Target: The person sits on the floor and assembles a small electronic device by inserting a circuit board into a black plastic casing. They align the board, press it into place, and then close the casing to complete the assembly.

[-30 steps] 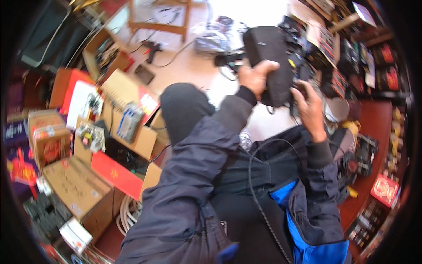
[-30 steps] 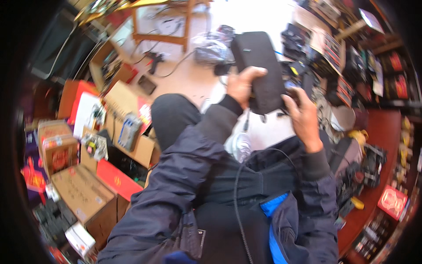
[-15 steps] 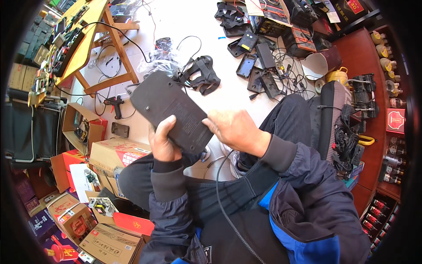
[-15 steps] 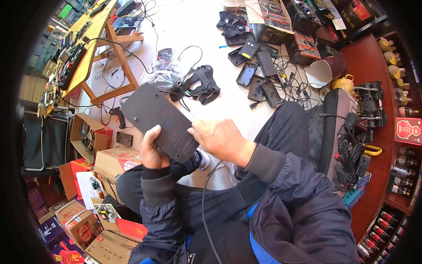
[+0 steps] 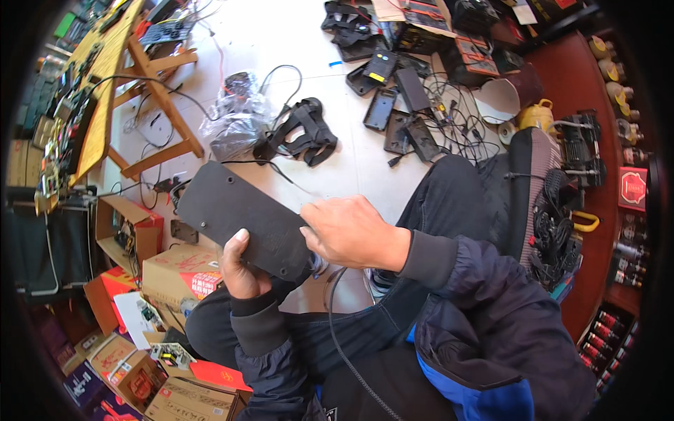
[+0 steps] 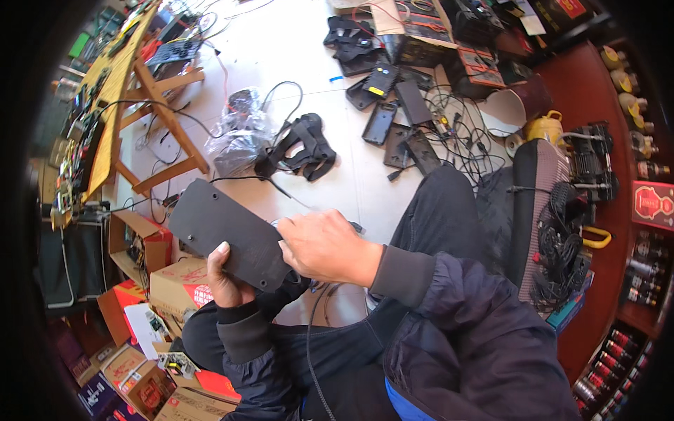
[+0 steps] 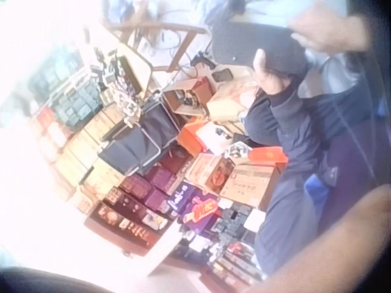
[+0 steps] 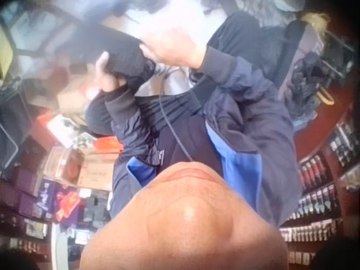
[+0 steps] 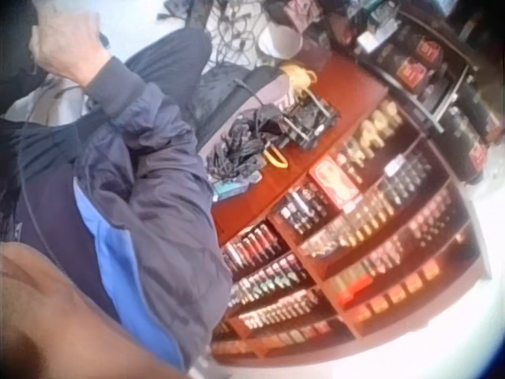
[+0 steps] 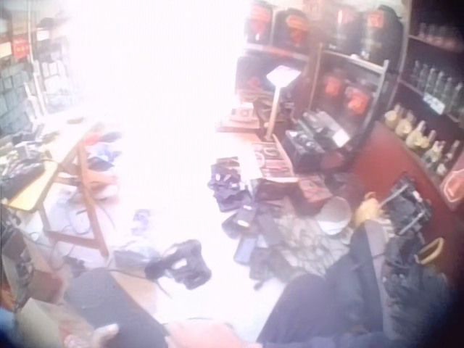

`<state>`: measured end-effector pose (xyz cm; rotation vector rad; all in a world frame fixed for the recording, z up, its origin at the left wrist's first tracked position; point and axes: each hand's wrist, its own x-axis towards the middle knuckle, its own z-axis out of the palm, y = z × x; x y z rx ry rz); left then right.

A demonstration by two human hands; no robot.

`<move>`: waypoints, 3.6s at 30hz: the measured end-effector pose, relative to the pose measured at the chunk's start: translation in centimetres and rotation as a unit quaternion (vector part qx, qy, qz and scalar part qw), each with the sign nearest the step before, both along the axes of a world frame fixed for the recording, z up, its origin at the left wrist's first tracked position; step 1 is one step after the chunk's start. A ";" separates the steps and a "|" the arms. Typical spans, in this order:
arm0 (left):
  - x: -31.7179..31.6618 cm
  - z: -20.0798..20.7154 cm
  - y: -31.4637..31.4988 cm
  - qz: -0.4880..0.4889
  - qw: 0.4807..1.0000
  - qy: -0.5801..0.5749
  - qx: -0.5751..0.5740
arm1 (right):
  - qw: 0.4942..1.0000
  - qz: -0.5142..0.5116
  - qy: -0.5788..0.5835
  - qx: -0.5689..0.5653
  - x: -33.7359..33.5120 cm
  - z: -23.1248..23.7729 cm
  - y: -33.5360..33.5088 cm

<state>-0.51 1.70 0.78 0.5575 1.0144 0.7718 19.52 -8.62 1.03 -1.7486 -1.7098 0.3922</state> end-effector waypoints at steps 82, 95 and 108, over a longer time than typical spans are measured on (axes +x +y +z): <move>11.2 4.9 -1.4 -0.056 0.926 -0.322 0.188 | 0.960 -0.082 0.255 -0.080 11.1 6.5 0.5; 4.5 1.9 -0.8 -0.058 0.961 -0.261 0.075 | 0.937 -0.049 0.306 -0.159 0.3 10.4 3.5; 4.8 0.2 -0.9 -0.082 0.960 -0.259 0.074 | 0.935 -0.049 0.312 -0.158 0.7 7.7 3.1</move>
